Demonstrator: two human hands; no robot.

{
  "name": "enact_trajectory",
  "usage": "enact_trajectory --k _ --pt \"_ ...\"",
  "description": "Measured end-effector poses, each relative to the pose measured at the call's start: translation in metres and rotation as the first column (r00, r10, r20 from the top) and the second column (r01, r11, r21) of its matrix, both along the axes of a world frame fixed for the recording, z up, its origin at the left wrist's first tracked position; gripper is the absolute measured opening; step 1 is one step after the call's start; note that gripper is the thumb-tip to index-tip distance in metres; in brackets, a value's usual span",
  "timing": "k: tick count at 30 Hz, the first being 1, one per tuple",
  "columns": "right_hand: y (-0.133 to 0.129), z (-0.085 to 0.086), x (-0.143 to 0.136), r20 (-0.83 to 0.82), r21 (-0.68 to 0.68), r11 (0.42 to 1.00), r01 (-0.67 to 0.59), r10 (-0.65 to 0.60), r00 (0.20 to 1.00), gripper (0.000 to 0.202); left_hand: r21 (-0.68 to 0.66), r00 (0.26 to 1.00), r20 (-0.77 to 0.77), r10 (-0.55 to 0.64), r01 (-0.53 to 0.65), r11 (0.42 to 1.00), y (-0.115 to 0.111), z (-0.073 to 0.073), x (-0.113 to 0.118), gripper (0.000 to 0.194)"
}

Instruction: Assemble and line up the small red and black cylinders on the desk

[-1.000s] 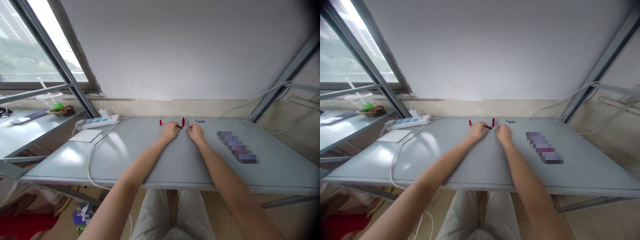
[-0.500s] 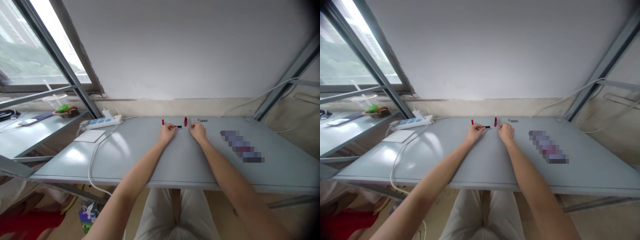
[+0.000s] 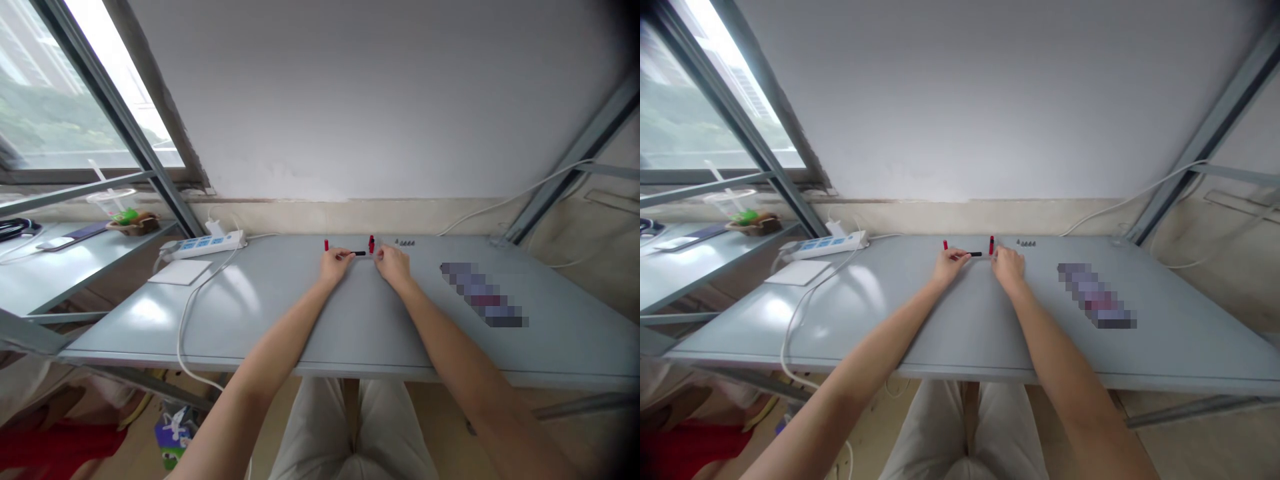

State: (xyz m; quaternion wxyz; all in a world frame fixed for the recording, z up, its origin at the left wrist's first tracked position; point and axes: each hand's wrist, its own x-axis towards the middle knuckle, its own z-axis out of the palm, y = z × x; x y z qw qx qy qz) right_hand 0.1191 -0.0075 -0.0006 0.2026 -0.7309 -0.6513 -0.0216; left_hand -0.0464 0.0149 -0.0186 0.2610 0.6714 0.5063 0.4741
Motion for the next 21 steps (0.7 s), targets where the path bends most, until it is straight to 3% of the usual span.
enact_trajectory --k 15,21 --pt "-0.011 0.008 -0.006 0.148 0.041 0.998 -0.045 0.039 0.988 0.020 -0.014 0.999 0.026 -0.021 0.022 1.000 -0.008 0.006 0.004 0.017" --pt "-0.010 0.007 -0.015 0.108 0.070 0.982 -0.173 0.165 0.980 0.022 -0.008 0.999 -0.010 -0.034 0.034 0.999 -0.005 0.002 0.002 0.016"
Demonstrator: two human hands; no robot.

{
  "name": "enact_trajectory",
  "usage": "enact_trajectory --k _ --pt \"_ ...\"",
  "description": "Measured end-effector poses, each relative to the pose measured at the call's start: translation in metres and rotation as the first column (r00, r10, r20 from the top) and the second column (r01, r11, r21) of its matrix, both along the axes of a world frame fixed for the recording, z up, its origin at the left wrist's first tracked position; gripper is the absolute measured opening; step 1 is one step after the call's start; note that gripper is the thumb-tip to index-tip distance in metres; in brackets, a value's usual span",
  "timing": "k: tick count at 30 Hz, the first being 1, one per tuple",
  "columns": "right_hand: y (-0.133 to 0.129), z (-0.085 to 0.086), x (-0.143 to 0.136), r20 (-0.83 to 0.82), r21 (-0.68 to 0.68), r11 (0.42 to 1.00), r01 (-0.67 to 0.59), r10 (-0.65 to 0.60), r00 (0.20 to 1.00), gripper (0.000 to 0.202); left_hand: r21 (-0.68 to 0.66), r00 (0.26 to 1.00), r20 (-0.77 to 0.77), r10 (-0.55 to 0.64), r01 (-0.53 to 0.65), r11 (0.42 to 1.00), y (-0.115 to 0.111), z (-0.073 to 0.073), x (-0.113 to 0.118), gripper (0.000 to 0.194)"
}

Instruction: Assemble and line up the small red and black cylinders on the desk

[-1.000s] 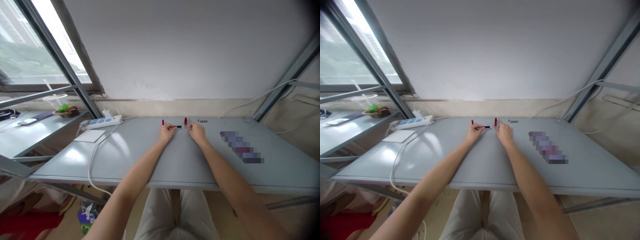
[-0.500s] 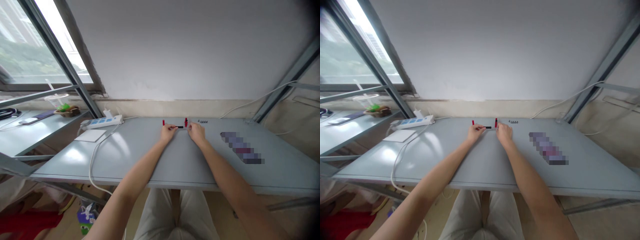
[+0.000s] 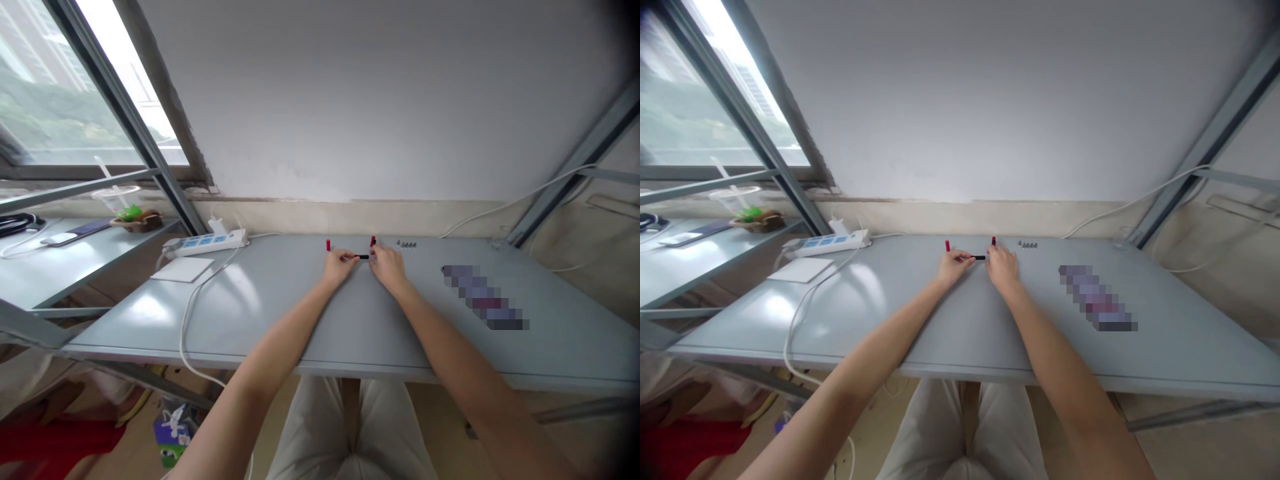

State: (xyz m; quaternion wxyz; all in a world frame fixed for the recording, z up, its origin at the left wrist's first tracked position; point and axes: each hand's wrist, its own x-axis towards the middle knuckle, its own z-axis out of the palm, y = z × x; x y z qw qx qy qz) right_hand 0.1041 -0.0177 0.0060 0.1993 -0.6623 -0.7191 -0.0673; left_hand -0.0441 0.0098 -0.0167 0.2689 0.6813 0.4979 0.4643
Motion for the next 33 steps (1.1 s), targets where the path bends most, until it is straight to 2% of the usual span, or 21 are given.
enact_trajectory --k 4,8,10,14,16,19,24,33 --pt "-0.002 0.000 -0.006 -0.012 -0.008 0.998 -0.062 0.062 0.998 0.023 0.004 1.000 0.004 -0.005 0.005 1.000 0.002 -0.003 0.000 0.015" --pt "-0.003 0.000 -0.008 -0.049 -0.037 0.998 -0.050 0.048 0.998 0.021 0.011 0.999 0.035 -0.008 0.008 1.000 0.002 0.001 0.000 0.015" --pt "0.000 -0.002 -0.010 -0.120 -0.065 0.997 -0.039 0.031 0.992 0.019 0.034 0.996 0.077 0.044 -0.046 0.998 0.001 0.007 -0.002 0.017" --pt "0.016 -0.006 -0.019 -0.326 -0.175 0.984 -0.043 -0.016 0.945 0.014 0.062 0.954 0.175 0.242 -0.256 0.965 0.006 0.016 -0.014 0.025" --pt "0.027 -0.007 -0.026 -0.393 -0.216 0.974 -0.067 -0.024 0.919 0.012 0.028 0.930 0.205 0.306 -0.318 0.948 0.013 0.015 -0.022 0.027" --pt "0.044 -0.009 -0.036 -0.399 -0.219 0.974 -0.063 -0.031 0.916 0.010 -0.048 0.900 0.244 0.362 -0.362 0.931 0.022 0.007 -0.031 0.027" --pt "0.061 -0.014 -0.054 -0.400 -0.210 0.973 -0.094 0.002 0.917 0.011 -0.144 0.876 0.296 0.381 -0.354 0.924 0.028 -0.002 -0.035 0.024" --pt "0.071 -0.019 -0.067 -0.367 -0.224 0.973 -0.052 -0.035 0.930 0.014 -0.178 0.848 0.380 0.370 -0.325 0.929 0.025 0.001 -0.033 0.020"
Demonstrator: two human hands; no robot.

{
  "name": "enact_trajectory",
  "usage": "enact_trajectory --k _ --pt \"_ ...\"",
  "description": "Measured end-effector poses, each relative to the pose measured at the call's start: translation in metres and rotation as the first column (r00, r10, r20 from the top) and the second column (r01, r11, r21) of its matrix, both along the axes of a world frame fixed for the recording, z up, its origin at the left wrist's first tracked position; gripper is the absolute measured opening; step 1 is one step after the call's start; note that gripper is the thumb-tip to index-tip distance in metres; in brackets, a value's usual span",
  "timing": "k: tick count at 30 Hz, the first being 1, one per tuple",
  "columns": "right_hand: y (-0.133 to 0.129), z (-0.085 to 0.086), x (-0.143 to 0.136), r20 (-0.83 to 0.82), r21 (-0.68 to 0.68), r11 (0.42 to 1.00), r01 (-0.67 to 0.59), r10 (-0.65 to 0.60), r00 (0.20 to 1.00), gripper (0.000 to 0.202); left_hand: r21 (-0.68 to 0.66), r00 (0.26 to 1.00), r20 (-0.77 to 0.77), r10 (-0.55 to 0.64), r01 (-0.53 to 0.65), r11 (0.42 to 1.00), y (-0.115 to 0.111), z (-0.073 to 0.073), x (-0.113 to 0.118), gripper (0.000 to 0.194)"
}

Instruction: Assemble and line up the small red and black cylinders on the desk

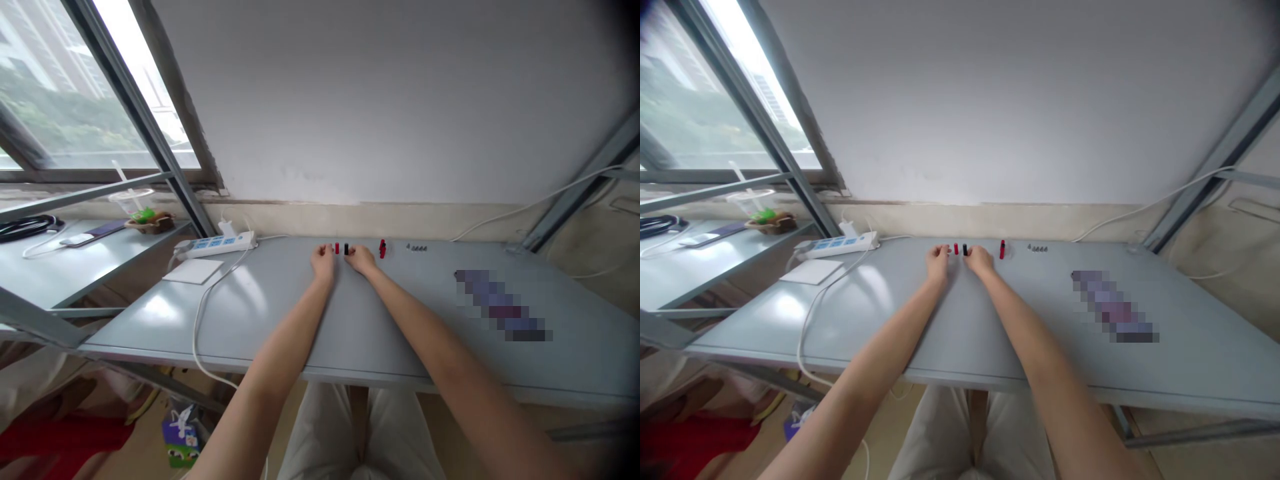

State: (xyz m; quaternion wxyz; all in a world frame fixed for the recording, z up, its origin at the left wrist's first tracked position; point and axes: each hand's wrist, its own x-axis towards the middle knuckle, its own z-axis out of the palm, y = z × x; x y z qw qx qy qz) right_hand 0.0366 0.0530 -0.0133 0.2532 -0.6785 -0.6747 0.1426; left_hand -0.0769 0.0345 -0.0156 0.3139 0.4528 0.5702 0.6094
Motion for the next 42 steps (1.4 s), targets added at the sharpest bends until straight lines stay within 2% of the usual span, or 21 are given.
enact_trajectory --k 8,11,14,16,19,21,22,23,25,30,33,35,38,40,42 --pt "-0.001 0.000 -0.002 0.044 0.012 1.000 -0.013 0.012 0.999 0.021 0.008 0.999 -0.048 0.021 -0.021 1.000 -0.001 0.000 -0.001 0.022" --pt "-0.013 0.006 0.010 0.151 0.072 0.993 -0.093 0.081 0.985 0.029 0.084 0.981 -0.193 0.033 -0.017 0.996 -0.006 0.005 0.002 0.024" --pt "-0.032 0.013 0.036 0.249 0.113 0.976 -0.186 0.154 0.956 0.030 0.212 0.911 -0.413 -0.006 0.103 0.972 -0.016 0.014 0.013 0.023" --pt "-0.044 0.017 0.057 0.262 0.076 0.980 -0.182 0.156 0.952 0.028 0.213 0.808 -0.579 -0.108 0.277 0.937 -0.022 0.017 0.023 0.024" --pt "-0.057 0.017 0.086 0.277 0.016 0.996 -0.088 0.080 0.958 0.028 0.076 0.538 -0.806 -0.246 0.508 0.858 -0.028 0.019 0.040 0.031" --pt "-0.060 0.015 0.099 0.297 0.008 0.996 -0.091 0.085 0.951 0.029 -0.038 0.356 -0.891 -0.282 0.561 0.827 -0.029 0.018 0.051 0.043" --pt "-0.061 0.013 0.104 0.309 0.005 0.994 -0.107 0.100 0.946 0.031 -0.083 0.289 -0.912 -0.290 0.563 0.822 -0.029 0.018 0.055 0.049" --pt "-0.061 0.011 0.107 0.319 0.001 0.993 -0.122 0.115 0.941 0.033 -0.116 0.241 -0.925 -0.294 0.556 0.823 -0.028 0.017 0.060 0.053" --pt "-0.060 0.008 0.112 0.331 -0.015 0.989 -0.147 0.144 0.933 0.039 -0.144 0.197 -0.938 -0.285 0.527 0.837 -0.026 0.016 0.067 0.057" --pt "-0.057 0.000 0.114 0.333 -0.072 0.989 -0.132 0.148 0.931 0.046 -0.111 0.191 -0.957 -0.219 0.456 0.883 -0.019 0.012 0.076 0.050" --pt "-0.056 -0.004 0.113 0.327 -0.095 0.988 -0.118 0.143 0.934 0.048 -0.082 0.235 -0.952 -0.197 0.423 0.902 -0.016 0.012 0.077 0.036" --pt "-0.056 -0.006 0.113 0.323 -0.101 0.988 -0.116 0.143 0.935 0.048 -0.056 0.307 -0.933 -0.187 0.388 0.920 -0.013 0.012 0.078 0.027" --pt "-0.056 -0.007 0.111 0.322 -0.107 0.988 -0.115 0.144 0.936 0.049 -0.044 0.469 -0.860 -0.201 0.326 0.945 -0.007 0.009 0.080 0.019" --pt "-0.057 -0.007 0.110 0.326 -0.112 0.987 -0.115 0.146 0.934 0.050 -0.084 0.575 -0.783 -0.236 0.278 0.957 -0.003 0.006 0.082 0.016" --pt "-0.057 -0.007 0.109 0.335 -0.118 0.987 -0.105 0.139 0.932 0.050 -0.136 0.649 -0.715 -0.262 0.239 0.961 0.001 0.002 0.083 0.012"
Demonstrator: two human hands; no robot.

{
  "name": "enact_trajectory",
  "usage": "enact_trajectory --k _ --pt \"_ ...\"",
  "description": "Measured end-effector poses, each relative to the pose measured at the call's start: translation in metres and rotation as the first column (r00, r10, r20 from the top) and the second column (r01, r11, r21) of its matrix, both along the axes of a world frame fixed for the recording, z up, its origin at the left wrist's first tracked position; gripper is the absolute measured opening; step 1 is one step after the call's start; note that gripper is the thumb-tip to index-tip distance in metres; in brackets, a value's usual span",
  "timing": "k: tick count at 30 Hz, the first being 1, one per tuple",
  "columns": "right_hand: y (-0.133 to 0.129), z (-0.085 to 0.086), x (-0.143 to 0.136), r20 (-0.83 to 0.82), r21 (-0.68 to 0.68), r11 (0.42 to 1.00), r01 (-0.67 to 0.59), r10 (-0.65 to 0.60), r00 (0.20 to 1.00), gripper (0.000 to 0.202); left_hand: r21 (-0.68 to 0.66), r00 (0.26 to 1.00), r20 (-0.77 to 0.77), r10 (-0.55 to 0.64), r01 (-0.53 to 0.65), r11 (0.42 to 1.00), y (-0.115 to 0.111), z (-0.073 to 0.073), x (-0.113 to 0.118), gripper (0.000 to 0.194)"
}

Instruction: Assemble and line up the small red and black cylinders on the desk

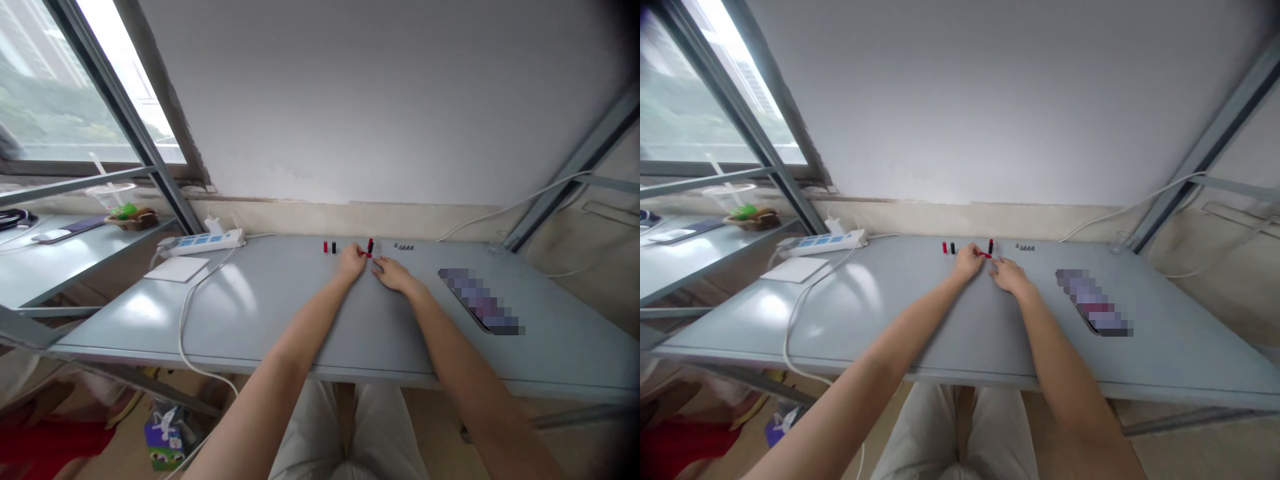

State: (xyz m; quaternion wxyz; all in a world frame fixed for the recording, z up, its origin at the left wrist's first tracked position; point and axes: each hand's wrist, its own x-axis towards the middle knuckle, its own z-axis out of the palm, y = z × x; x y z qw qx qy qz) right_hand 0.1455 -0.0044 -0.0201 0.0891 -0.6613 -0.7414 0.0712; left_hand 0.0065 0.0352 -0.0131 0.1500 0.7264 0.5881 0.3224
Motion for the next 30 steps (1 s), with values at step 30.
enact_trajectory --k 30 --pt "-0.005 0.003 -0.018 -0.109 0.144 0.989 0.046 -0.030 0.994 0.037 0.065 0.922 0.379 -0.079 0.059 0.996 -0.019 -0.012 -0.055 0.007"
